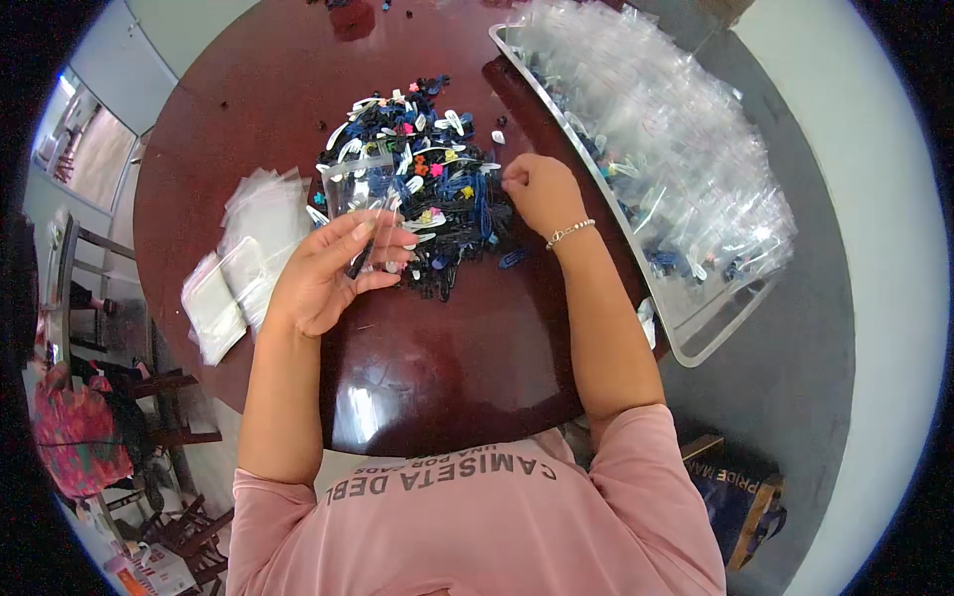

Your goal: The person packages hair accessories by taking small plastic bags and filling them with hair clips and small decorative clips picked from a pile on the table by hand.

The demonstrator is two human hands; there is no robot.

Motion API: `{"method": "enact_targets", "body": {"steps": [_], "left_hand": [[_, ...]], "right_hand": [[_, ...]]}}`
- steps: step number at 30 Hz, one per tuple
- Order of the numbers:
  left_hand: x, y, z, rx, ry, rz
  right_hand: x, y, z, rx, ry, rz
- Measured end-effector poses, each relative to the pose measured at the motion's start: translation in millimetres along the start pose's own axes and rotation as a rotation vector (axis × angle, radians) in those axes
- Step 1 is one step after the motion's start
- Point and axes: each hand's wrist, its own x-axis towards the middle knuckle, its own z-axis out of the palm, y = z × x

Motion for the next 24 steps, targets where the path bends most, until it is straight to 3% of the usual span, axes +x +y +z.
{"method": "enact_targets", "body": {"steps": [2,6,8,15,18,24], "left_hand": [[0,0,1,0.006,0.0,0.0],[1,-1,1,0.011,0.011,-0.003],[1,-1,2,0.039,0.029,0.003],[2,-3,4,0.088,0.076,0.019],[1,-3,5,0.093,0.083,0.016],[2,-3,5,0.094,0.083,0.007]], "right_hand": [[-3,-2,2,-0.08,0.247,-0.097],[-9,-12,-2,-0.021,0.26,-0.114],[-16,-12,1,-0.155,0.24,-0.223],[-15,-4,2,-0.232,0.172,-0.139],[-17,-9,-11,-0.191,0.086,-0.125],[-26,-36,-23,0.306,-0.106,0.034]]}}
